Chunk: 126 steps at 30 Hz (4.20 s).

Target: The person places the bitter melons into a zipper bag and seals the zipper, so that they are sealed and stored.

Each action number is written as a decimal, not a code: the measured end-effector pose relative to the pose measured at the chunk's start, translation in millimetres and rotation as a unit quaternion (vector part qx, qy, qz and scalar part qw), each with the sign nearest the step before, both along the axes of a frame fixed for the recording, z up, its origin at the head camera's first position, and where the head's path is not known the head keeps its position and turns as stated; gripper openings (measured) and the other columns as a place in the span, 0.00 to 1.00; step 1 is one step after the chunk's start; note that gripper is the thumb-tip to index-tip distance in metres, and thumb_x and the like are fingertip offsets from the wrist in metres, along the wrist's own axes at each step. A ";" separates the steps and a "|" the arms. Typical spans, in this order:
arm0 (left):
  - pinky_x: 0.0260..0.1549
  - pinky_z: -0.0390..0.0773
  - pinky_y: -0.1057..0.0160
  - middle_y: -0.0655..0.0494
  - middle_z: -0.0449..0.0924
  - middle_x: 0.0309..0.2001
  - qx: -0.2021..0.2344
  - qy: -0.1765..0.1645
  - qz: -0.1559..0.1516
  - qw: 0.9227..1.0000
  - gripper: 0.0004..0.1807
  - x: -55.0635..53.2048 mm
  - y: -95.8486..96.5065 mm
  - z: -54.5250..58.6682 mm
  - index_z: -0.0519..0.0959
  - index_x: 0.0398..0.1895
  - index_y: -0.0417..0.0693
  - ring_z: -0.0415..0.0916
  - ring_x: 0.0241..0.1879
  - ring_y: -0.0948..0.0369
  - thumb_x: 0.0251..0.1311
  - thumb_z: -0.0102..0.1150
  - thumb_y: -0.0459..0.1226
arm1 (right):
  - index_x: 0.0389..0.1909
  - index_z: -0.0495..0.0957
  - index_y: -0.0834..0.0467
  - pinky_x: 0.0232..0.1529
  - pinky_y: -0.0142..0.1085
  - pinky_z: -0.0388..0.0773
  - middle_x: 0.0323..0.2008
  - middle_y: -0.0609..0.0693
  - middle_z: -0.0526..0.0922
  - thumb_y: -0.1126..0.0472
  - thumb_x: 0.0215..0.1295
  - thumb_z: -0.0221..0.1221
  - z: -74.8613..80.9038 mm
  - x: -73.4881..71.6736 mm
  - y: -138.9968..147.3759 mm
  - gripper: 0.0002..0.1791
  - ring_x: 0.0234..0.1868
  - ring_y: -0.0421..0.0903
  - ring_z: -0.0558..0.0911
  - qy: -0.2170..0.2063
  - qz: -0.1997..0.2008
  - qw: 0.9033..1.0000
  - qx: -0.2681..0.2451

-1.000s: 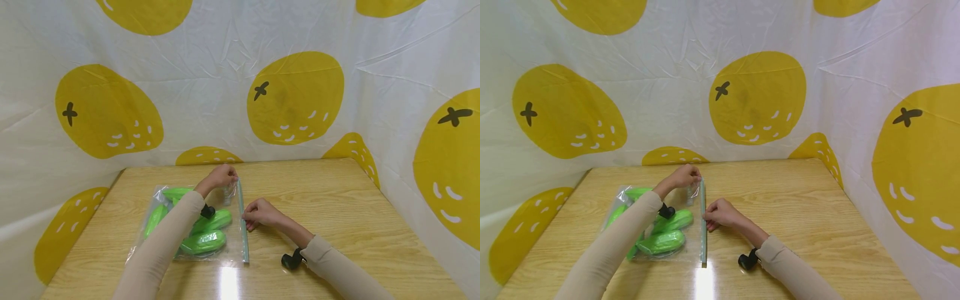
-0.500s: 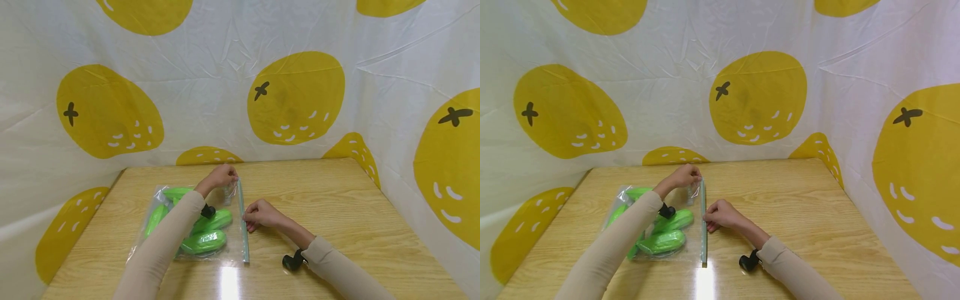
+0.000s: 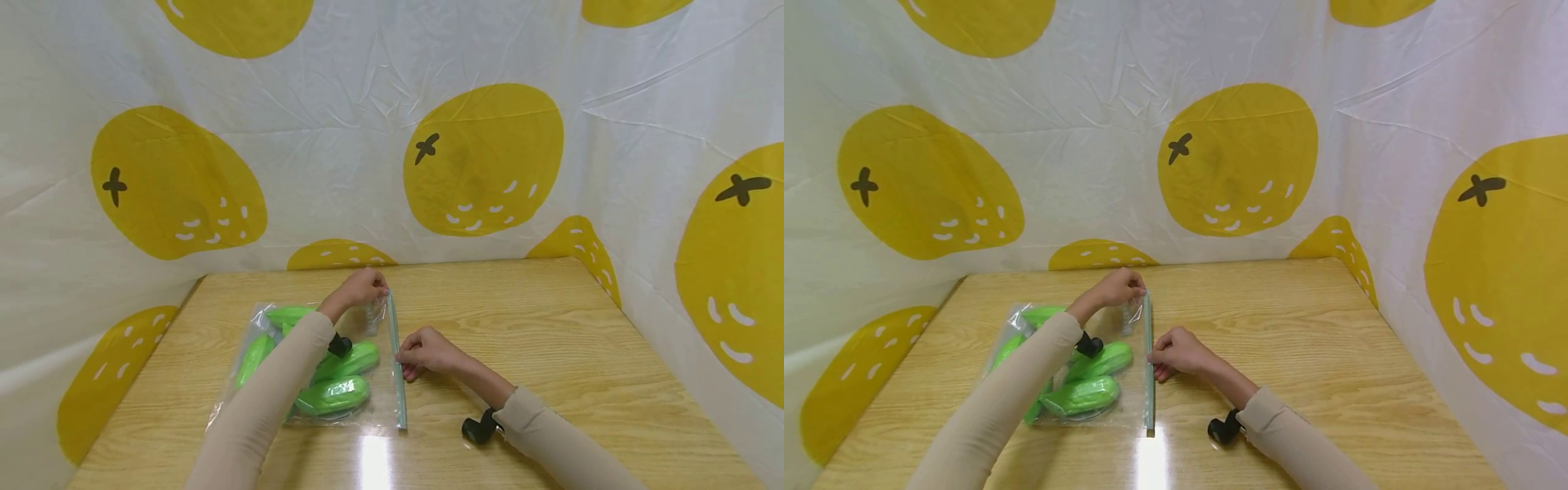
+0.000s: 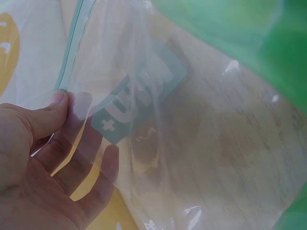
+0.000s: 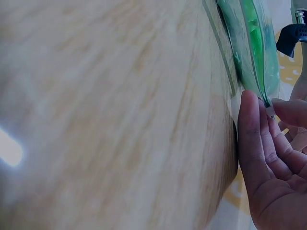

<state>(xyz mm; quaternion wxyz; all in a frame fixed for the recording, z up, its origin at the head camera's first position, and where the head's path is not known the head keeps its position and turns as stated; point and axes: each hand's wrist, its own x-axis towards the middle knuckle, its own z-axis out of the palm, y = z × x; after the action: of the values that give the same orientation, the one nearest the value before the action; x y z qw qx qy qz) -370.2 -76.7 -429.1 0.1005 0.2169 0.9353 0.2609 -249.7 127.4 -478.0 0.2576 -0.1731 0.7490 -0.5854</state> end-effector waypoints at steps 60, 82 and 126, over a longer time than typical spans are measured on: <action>0.35 0.83 0.64 0.50 0.88 0.38 0.004 -0.011 -0.004 1.000 0.10 0.3 0.0 1.9 0.87 0.43 0.42 0.83 0.35 0.60 0.74 0.58 0.37 | 0.36 0.82 0.73 0.32 0.39 0.90 0.26 0.58 0.87 0.68 0.71 0.60 2.5 19.2 6.0 0.09 0.24 0.43 0.86 -0.014 0.019 1.000 0.008; 0.33 0.80 0.67 0.50 0.87 0.37 0.001 -0.006 0.001 1.000 0.09 -0.2 1.2 -0.2 0.86 0.42 0.42 0.81 0.33 0.61 0.74 0.59 0.37 | 0.34 0.82 0.74 0.32 0.40 0.90 0.24 0.58 0.87 0.69 0.69 0.61 2.0 26.8 7.6 0.09 0.23 0.42 0.85 -0.013 0.027 1.000 0.000; 0.32 0.78 0.67 0.51 0.86 0.32 0.011 0.015 0.003 1.000 0.09 -1.3 2.9 1.3 0.87 0.40 0.42 0.76 0.30 0.61 0.74 0.58 0.36 | 0.32 0.83 0.73 0.31 0.40 0.90 0.23 0.56 0.86 0.68 0.67 0.63 1.5 32.4 9.0 0.09 0.23 0.43 0.85 -0.024 0.031 0.999 0.014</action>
<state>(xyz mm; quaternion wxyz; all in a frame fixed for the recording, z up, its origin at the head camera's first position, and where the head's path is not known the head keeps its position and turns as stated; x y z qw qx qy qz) -371.4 -73.8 -427.8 0.0839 0.2193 0.9344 0.2679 -217.3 136.4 -476.6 0.2960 -0.1789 0.7452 -0.5702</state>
